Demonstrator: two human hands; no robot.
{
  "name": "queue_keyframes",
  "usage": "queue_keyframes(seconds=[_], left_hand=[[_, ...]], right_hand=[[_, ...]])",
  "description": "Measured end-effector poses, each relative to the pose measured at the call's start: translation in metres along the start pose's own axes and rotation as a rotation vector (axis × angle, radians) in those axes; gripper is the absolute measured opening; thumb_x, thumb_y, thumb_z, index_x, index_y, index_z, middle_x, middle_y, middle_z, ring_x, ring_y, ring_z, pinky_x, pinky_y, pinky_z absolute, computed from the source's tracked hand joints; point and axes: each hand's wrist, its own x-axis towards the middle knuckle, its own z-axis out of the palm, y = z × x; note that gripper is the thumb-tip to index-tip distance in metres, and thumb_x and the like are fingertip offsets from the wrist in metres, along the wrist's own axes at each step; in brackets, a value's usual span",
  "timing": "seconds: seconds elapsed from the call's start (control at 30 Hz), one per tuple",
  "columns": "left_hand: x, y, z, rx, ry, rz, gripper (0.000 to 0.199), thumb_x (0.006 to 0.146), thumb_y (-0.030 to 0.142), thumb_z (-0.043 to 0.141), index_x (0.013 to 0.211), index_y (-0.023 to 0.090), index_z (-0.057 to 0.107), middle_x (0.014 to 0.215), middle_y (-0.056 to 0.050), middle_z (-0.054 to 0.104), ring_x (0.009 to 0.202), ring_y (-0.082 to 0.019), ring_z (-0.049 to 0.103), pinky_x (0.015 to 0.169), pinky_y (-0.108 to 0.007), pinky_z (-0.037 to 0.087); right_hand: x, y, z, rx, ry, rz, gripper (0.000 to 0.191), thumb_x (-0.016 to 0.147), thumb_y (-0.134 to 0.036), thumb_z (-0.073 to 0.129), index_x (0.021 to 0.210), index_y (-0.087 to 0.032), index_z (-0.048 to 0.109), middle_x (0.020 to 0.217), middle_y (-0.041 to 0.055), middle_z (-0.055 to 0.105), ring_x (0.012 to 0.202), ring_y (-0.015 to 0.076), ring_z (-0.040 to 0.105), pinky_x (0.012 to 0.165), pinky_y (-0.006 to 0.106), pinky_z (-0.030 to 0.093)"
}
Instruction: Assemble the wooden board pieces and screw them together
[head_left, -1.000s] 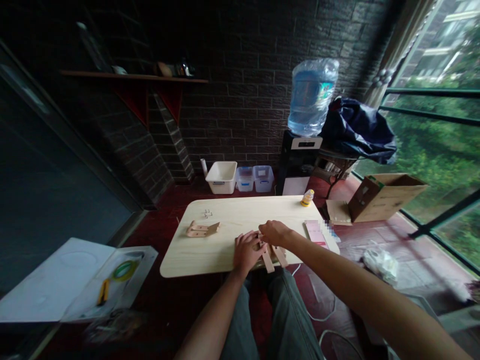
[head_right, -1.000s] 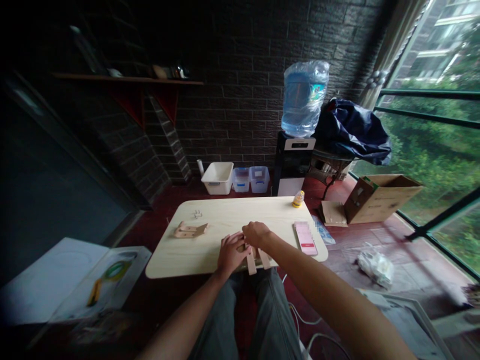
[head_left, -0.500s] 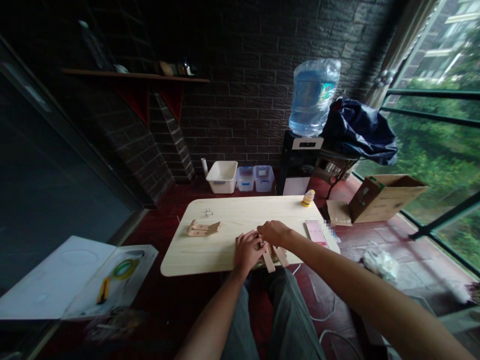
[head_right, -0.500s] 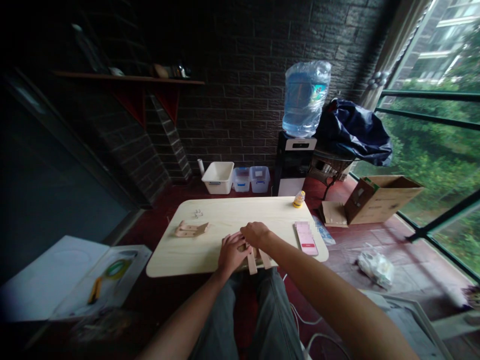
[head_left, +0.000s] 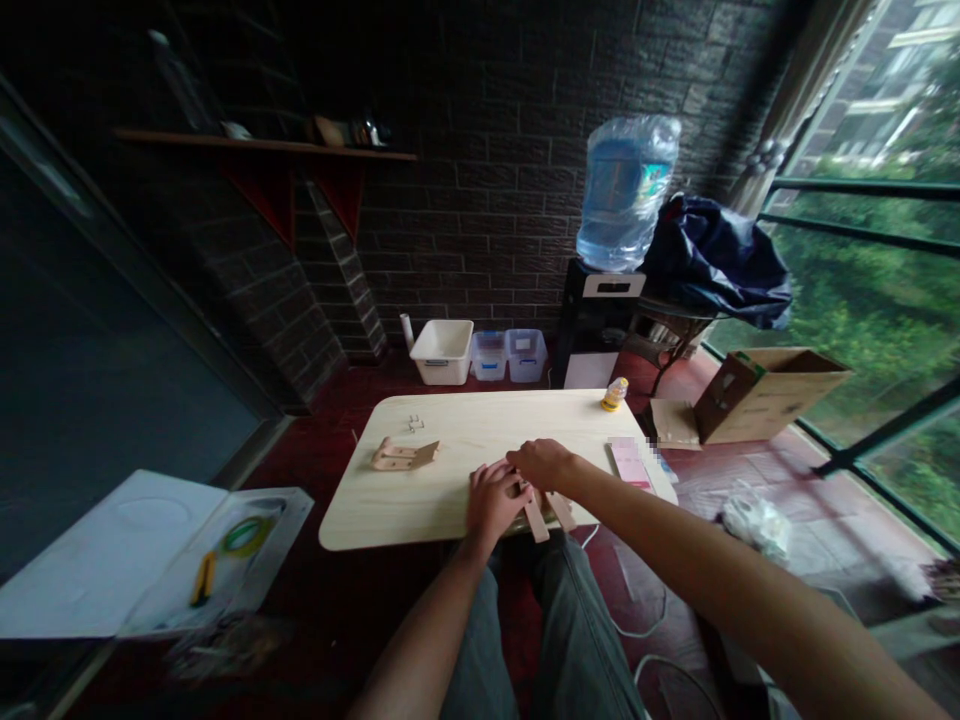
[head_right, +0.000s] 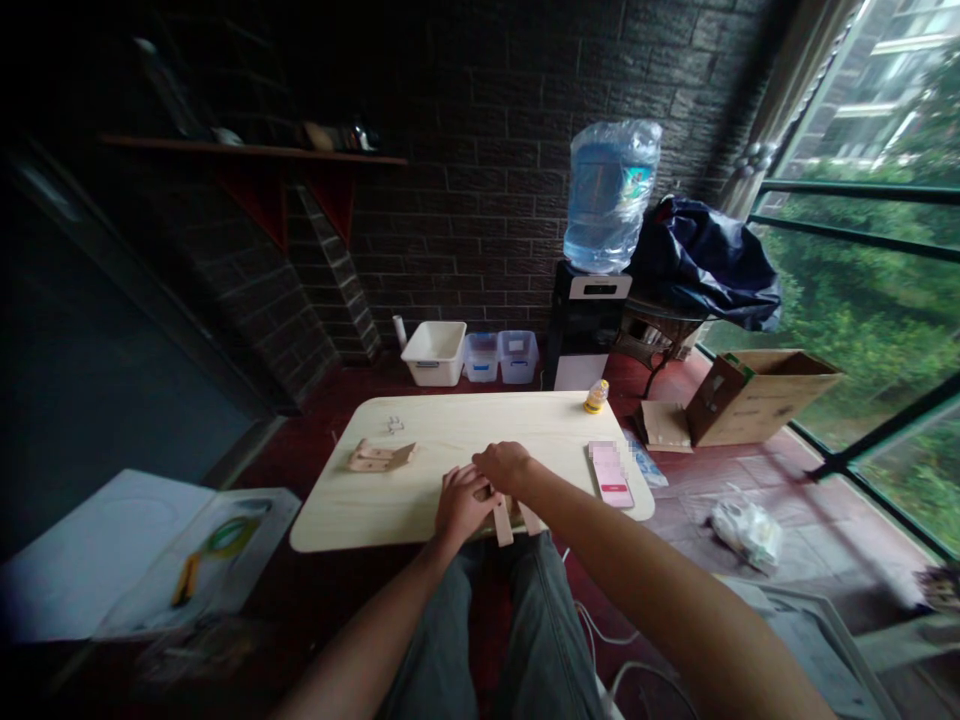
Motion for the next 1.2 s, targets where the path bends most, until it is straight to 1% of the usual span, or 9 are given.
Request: queue_keyframes(seconds=[0.1,0.17,0.33,0.47,0.6,0.73,0.9,1.07,1.2], left_hand=[[0.0,-0.001,0.0,-0.01,-0.006,-0.006,0.014,0.085,0.032,0.072,0.098,0.033,0.075,0.125,0.0,0.073,0.128,-0.024,0.058,0.117,-0.05,0.033],[0.0,-0.002,0.0,-0.017,-0.007,-0.012,0.013,0.085,0.033,0.072,0.098,0.033,0.076,0.127,0.0,0.072,0.13,-0.024,0.057,0.117,-0.05,0.033],[0.0,-0.003,-0.001,-0.026,-0.013,-0.018,0.019,0.084,0.031,0.073,0.102,0.035,0.076,0.128,-0.001,0.072,0.132,-0.025,0.056,0.118,-0.051,0.032],[-0.001,-0.002,0.0,-0.021,-0.008,-0.01,0.015,0.084,0.032,0.074,0.098,0.034,0.076,0.128,-0.001,0.072,0.131,-0.025,0.056,0.117,-0.05,0.033],[0.0,-0.002,0.001,-0.017,-0.001,-0.016,0.012,0.085,0.032,0.073,0.096,0.034,0.076,0.128,-0.001,0.072,0.131,-0.024,0.056,0.118,-0.051,0.033],[0.0,-0.003,0.002,-0.017,0.003,-0.018,0.01,0.085,0.035,0.073,0.094,0.033,0.076,0.127,0.0,0.072,0.131,-0.024,0.057,0.117,-0.051,0.034],[0.0,-0.004,0.003,-0.011,0.023,0.005,0.014,0.085,0.035,0.072,0.099,0.035,0.076,0.126,0.001,0.073,0.129,-0.024,0.058,0.117,-0.051,0.035],[0.0,-0.003,0.004,-0.001,0.004,-0.008,0.013,0.085,0.034,0.073,0.097,0.034,0.077,0.127,-0.001,0.073,0.13,-0.025,0.057,0.117,-0.05,0.034],[0.0,-0.002,0.004,0.002,-0.013,-0.014,0.012,0.085,0.033,0.072,0.096,0.034,0.076,0.128,0.0,0.072,0.132,-0.025,0.056,0.118,-0.051,0.033]], right_hand=[[0.002,0.002,0.003,-0.049,-0.014,-0.019,0.029,0.095,-0.019,0.056,0.122,-0.012,0.065,0.11,0.0193,0.076,0.102,0.0288,0.075,0.079,0.038,0.058],[0.002,0.005,0.002,-0.059,-0.012,-0.002,0.029,0.096,-0.021,0.054,0.121,-0.01,0.065,0.11,0.0206,0.075,0.103,0.0291,0.075,0.079,0.038,0.059],[-0.002,0.005,-0.01,-0.032,-0.069,-0.002,0.035,0.096,-0.031,0.057,0.123,-0.01,0.065,0.113,0.022,0.074,0.103,0.0307,0.074,0.079,0.038,0.059],[-0.004,0.004,-0.014,-0.046,-0.083,-0.02,0.035,0.095,-0.024,0.056,0.127,-0.012,0.062,0.115,0.0196,0.074,0.104,0.0304,0.074,0.079,0.039,0.058],[0.0,0.006,-0.007,-0.069,-0.067,-0.045,0.031,0.095,-0.018,0.052,0.122,-0.011,0.064,0.112,0.02,0.074,0.104,0.0298,0.073,0.08,0.039,0.058],[0.002,0.01,0.001,-0.085,-0.045,-0.039,0.031,0.095,-0.018,0.052,0.122,-0.008,0.063,0.111,0.0217,0.074,0.1,0.029,0.074,0.079,0.038,0.059],[-0.003,0.012,-0.002,-0.068,-0.026,-0.023,0.034,0.095,-0.026,0.055,0.123,-0.009,0.064,0.109,0.0207,0.075,0.1,0.0294,0.075,0.078,0.038,0.059],[-0.006,0.014,-0.002,-0.061,-0.009,-0.025,0.031,0.095,-0.019,0.054,0.124,-0.014,0.064,0.11,0.0173,0.076,0.1,0.0282,0.075,0.077,0.037,0.059],[-0.002,0.013,0.003,-0.076,-0.014,-0.049,0.029,0.095,-0.018,0.053,0.121,-0.011,0.064,0.111,0.0189,0.075,0.101,0.0292,0.074,0.078,0.038,0.059]])
